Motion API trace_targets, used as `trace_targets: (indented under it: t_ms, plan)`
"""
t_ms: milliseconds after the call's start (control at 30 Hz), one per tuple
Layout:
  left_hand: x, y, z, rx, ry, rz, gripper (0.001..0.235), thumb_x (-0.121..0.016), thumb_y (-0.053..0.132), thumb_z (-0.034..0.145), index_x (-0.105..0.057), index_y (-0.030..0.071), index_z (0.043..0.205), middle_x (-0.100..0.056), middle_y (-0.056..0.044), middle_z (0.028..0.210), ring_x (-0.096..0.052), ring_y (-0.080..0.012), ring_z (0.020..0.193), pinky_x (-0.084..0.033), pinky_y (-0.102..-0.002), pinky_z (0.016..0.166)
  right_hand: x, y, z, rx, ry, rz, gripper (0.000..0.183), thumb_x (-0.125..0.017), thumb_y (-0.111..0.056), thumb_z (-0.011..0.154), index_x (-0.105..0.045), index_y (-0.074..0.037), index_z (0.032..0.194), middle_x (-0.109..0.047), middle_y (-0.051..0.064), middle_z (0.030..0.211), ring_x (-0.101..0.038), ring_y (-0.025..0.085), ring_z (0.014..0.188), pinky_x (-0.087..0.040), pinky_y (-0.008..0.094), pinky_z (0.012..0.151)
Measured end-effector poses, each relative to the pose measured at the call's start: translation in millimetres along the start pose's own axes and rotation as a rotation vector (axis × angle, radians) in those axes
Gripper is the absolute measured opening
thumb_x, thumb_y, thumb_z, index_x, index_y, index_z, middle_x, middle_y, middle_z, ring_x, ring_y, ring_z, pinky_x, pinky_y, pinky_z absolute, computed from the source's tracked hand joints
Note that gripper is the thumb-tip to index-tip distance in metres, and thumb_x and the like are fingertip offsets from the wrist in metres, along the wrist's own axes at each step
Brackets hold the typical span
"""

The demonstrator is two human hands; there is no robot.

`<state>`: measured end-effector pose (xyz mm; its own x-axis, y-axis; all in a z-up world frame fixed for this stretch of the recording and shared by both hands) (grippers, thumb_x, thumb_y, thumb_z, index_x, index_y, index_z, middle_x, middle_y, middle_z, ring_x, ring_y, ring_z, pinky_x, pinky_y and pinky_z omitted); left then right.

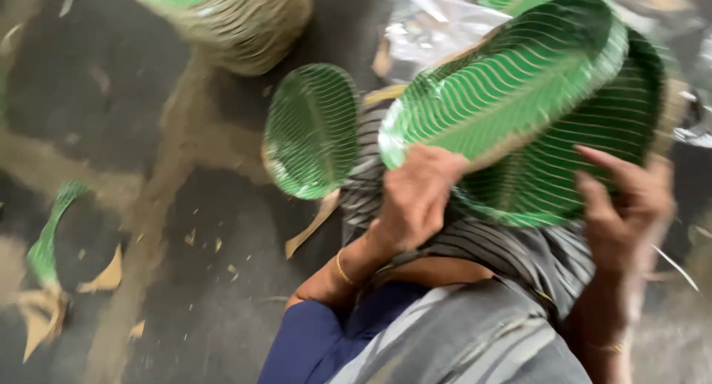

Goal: The person packages leaf-patterned plates by hand, stacking them and placing plastic covers over the stacks.

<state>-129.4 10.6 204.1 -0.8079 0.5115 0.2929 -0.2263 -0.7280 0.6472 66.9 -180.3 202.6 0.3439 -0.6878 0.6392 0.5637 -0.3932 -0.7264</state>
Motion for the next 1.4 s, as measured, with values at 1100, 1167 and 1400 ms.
trace_targets:
  t_ms: [1100, 1167, 1400]
  plan:
    - [85, -22, 42, 0.454, 0.540, -0.170, 0.024, -0.060, -0.005, 0.092, -0.068, -0.005, 0.115, -0.069, -0.005, 0.104, -0.063, -0.0114, 0.091, -0.053, -0.025, 0.083, -22, 40, 5, -0.241, -0.019, 0.328, 0.068, -0.058, 0.003, 0.080, -0.050, -0.004, 0.146, -0.053, 0.019, 0.136, -0.056, 0.027, 0.119, -0.048, 0.037, 0.104]
    - [107, -6, 38, 0.398, 0.606, -0.057, 0.025, -0.057, -0.006, 0.095, -0.070, -0.007, 0.116, -0.070, -0.008, 0.106, -0.065, -0.0130, 0.094, -0.054, -0.026, 0.087, -21, 26, 10, -0.106, 0.036, 0.538, 0.076, -0.059, 0.006, 0.077, -0.037, -0.005, 0.149, -0.040, 0.015, 0.146, -0.048, 0.023, 0.130, -0.043, 0.034, 0.111]
    - [131, -23, -26, 0.353, 0.197, 0.479, 0.029, -0.057, 0.003, 0.110, -0.063, -0.003, 0.138, -0.071, -0.020, 0.126, -0.071, -0.0289, 0.112, -0.057, -0.036, 0.099, -51, 175, -26, -0.218, 0.082, 0.632, 0.037, -0.064, 0.017, 0.096, -0.073, 0.007, 0.130, -0.070, 0.008, 0.118, -0.062, 0.010, 0.102, -0.048, 0.022, 0.093]
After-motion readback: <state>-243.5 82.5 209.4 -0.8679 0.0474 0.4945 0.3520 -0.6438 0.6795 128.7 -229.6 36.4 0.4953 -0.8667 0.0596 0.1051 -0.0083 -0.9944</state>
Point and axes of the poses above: each hand's wrist, its own z-axis towards the middle knuckle, its own x-axis out of the back of the hand, y = z × x, the point moved 3 cm from there along z, towards the middle knuckle
